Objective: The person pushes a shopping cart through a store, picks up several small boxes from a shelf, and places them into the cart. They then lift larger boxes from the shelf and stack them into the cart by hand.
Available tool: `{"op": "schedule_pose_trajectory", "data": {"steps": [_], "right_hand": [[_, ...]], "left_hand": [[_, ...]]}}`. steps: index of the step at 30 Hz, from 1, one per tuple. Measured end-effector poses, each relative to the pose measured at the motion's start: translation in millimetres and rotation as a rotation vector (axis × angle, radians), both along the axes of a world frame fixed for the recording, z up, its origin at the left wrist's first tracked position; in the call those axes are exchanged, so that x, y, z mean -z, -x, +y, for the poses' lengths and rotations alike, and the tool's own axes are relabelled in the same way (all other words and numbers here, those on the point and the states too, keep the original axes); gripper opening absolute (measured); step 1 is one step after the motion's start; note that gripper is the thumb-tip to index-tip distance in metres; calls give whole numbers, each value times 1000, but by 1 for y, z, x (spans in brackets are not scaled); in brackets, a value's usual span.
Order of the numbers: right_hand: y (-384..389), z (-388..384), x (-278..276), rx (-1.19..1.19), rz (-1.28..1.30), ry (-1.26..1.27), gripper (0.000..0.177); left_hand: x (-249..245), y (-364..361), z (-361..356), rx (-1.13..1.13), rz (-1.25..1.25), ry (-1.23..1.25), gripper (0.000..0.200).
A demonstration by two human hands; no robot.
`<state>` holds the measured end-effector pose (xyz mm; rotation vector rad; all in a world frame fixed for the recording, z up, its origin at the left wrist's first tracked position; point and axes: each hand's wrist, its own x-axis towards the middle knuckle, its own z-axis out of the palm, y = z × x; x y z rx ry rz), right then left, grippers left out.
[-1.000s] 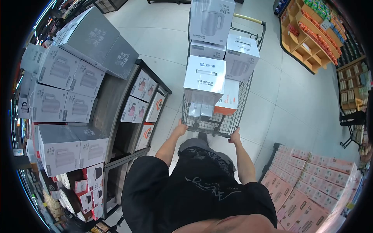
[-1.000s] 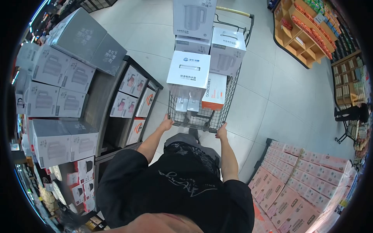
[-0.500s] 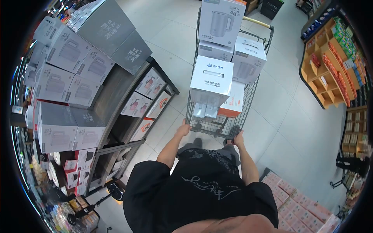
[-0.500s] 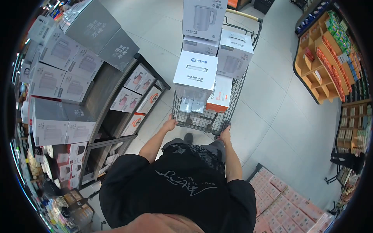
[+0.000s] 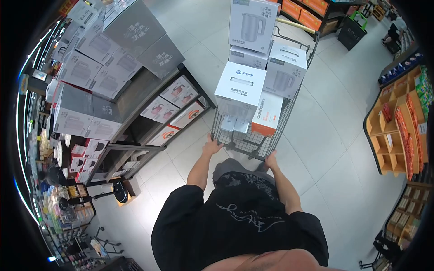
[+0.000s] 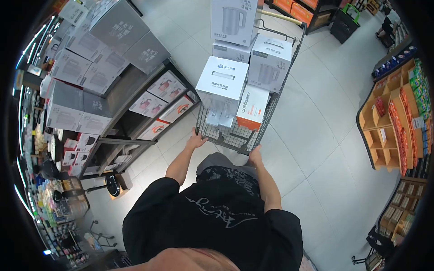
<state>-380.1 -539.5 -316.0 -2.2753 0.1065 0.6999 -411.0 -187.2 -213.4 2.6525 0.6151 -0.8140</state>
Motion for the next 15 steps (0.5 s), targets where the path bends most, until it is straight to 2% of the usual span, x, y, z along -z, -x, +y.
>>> {"op": "schedule_pose_trajectory", "data": {"steps": [2,5,7,15], "right_hand": [[-26,-14,-13,-9,45,18,66],[-62,-23,-37,94,313,-89,72],[-72,-27,-49,74,370,-37,73],[-148,-42,-27,79,462,-2,67]], "left_hand": [[-1,-14,-14,-37,11,21,62],[-1,-30,-32,-99,46,24,62],[2,-30,-42,-124,45,19,62],[14,-68,-66,-189,4,23,64]]}}
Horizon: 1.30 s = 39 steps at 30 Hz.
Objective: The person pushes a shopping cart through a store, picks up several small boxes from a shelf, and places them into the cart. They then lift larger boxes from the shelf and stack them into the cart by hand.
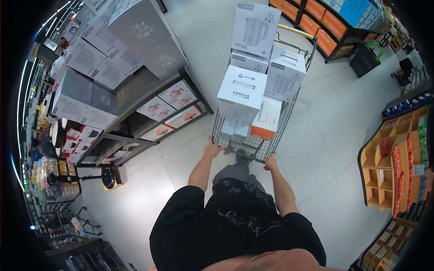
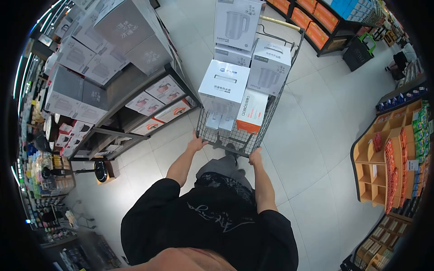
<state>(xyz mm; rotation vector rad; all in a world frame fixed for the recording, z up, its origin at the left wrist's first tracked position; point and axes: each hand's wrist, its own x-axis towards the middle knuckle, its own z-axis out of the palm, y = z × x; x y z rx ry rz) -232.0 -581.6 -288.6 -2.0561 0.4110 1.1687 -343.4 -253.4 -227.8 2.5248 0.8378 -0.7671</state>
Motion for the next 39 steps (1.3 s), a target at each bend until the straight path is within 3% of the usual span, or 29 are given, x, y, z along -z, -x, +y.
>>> {"op": "schedule_pose_trajectory", "data": {"steps": [6,10,12,15,18,21,24,25,28,29,35,39], "right_hand": [[-62,1,-6,6,99,-3,62],[-42,0,24,38,89,-8,58],[-25,-1,10,119,103,-22,55],[10,0,24,-13,-154,-4,56],[25,-11,27,-210,-239,120,59],[16,-18,46,-213,-292,119,73],[15,-13,52,-317,-230,98,75],[16,-12,61,-355,-260,67,69],[6,-10,20,-386,-208,28,59],[8,-13,34,-430,-272,18,51],[-11,-13,65,-462,-171,-109,76],[-38,-14,34,-375,1,-97,77]], "left_hand": [[-7,-40,-8,-92,22,80,63],[-4,-25,-10,-81,36,88,62],[1,-9,-9,-73,30,90,62],[5,13,-5,-56,32,97,62],[16,21,-5,-11,39,84,62],[18,22,-14,-41,5,82,61],[12,31,-13,-102,2,60,59],[12,32,-12,-117,-5,48,58],[16,33,-19,-153,16,16,58],[20,35,-19,-163,35,8,58],[28,40,-30,-251,61,-8,58],[28,31,-42,-287,67,9,59]]}}
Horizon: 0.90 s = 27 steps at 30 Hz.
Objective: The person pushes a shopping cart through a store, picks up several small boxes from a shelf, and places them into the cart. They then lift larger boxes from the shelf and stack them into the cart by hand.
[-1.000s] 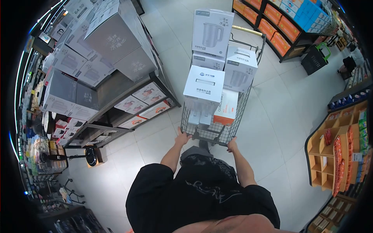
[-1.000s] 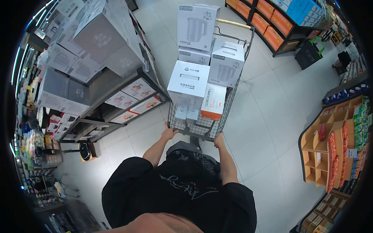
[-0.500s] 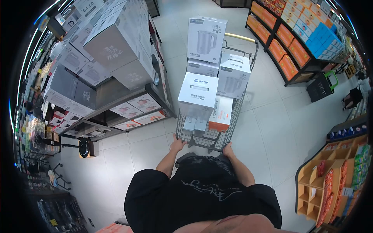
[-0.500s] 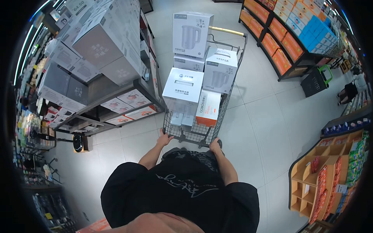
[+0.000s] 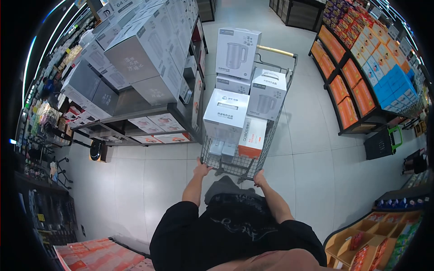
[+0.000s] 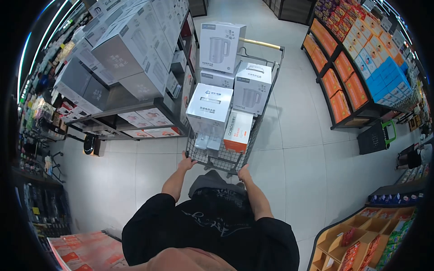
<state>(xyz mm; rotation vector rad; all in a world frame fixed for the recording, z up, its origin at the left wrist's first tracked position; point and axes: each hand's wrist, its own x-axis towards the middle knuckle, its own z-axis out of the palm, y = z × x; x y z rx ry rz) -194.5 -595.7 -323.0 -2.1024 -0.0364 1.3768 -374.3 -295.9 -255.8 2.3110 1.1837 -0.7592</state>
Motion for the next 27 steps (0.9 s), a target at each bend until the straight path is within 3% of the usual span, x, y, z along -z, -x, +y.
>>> {"op": "schedule_pose_trajectory", "data": {"steps": [2,4,7,9,11,13,16,20,24,27], "right_hand": [[-11,-2,11,-20,-6,2,76],[-30,-7,72,-160,102,14,72],[-53,-20,111,-89,127,41,66],[-58,-20,92,-11,54,54,63],[-57,-18,26,7,-60,58,60],[-64,-17,13,15,-60,104,59],[-90,-26,34,-16,-42,128,63],[-83,-31,28,-54,-130,105,70],[-93,-17,27,-49,-142,96,60],[-119,-10,30,-123,-226,166,62]], "left_hand": [[-1,-5,-8,-25,4,7,59],[-4,-11,-17,-33,-8,10,58],[-10,-20,-28,-25,-44,25,58],[-11,-26,-32,-30,-65,61,60],[-6,-28,-37,-28,-70,60,64],[5,-29,-44,-37,-80,53,63],[25,-36,-52,-56,-89,44,61],[13,-29,-61,-26,-103,76,68],[11,-31,-52,-29,-131,114,69],[16,-58,-44,-55,-112,69,63]]}}
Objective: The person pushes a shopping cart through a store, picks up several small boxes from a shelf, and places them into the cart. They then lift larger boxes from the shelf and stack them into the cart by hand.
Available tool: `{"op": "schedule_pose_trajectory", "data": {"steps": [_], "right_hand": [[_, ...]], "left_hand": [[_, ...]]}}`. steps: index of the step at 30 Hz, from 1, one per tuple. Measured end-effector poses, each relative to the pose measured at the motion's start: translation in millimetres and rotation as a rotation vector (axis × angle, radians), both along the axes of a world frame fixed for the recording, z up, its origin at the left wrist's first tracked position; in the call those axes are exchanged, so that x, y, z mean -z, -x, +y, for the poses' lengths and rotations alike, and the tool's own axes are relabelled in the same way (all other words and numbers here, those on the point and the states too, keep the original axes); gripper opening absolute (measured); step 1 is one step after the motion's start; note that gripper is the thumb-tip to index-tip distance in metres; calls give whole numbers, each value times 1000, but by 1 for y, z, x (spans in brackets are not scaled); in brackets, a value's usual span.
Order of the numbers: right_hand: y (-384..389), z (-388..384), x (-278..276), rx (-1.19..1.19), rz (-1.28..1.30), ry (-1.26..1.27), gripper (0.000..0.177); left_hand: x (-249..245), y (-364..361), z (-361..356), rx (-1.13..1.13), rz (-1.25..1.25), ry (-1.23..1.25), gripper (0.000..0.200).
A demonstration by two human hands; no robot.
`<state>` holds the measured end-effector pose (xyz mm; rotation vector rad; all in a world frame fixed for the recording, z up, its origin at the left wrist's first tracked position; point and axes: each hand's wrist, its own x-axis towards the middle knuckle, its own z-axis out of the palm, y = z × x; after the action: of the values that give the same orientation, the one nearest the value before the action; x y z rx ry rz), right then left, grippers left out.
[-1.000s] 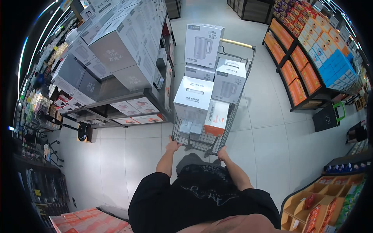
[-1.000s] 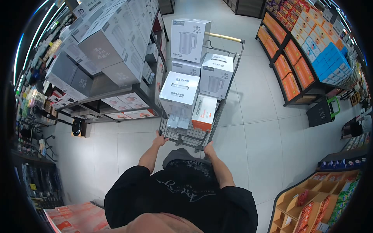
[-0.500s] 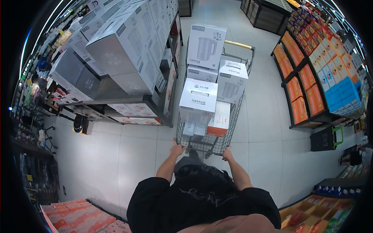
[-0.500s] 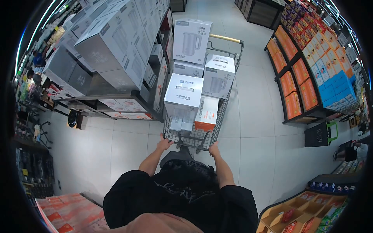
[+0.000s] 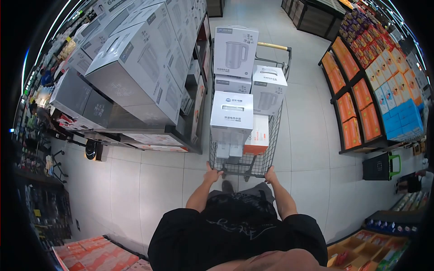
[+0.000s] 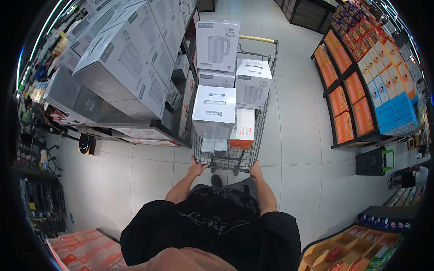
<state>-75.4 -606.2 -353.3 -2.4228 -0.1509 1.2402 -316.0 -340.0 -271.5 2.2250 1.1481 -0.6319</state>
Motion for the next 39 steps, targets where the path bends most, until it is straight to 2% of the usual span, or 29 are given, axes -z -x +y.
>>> {"op": "schedule_pose_trajectory", "data": {"steps": [1,2,3,4,6,10,11,14,15,18,19,21,25,30,33,37,39], "right_hand": [[-19,3,3,-97,-135,-50,62],[-45,0,30,-193,-269,-101,62],[-73,5,26,-290,-403,-154,61],[-109,12,22,-220,-258,-126,59],[-180,43,-37,-81,31,-67,55],[-349,72,-58,-296,27,-73,51],[-392,72,-28,-375,-34,-75,55],[-507,89,-29,-587,-168,-64,61],[-542,95,-32,-567,-94,-23,68],[-624,109,-57,-548,59,-89,69],[-639,113,-64,-558,39,-86,62],[-653,115,-74,-575,-1,-74,49],[-647,106,-62,-457,111,-127,44],[-628,122,-57,-429,114,-78,43],[-616,130,-42,-406,101,-56,43],[-602,148,-44,-380,86,-8,41],[-596,156,-47,-365,64,11,41]], "left_hand": [[1,-19,5,4,-9,-4,63],[-2,-45,11,7,-17,-7,64],[-1,-73,19,11,-26,-11,64],[-1,-104,28,13,-23,-26,65],[9,-173,49,18,-16,-57,67],[-10,-335,71,-42,42,-136,64],[-21,-375,70,-67,31,-165,63],[-29,-490,72,-145,41,-264,63],[-28,-523,72,-172,52,-298,63],[-21,-601,66,-241,109,-424,65],[-19,-617,63,-280,138,-463,65],[-14,-635,55,-354,196,-535,64],[1,-630,51,-424,114,-343,64],[17,-602,76,-364,81,-325,67],[15,-592,78,-360,153,-301,69],[3,-583,96,-393,73,-233,69],[14,-575,104,-404,67,-218,69]]}}
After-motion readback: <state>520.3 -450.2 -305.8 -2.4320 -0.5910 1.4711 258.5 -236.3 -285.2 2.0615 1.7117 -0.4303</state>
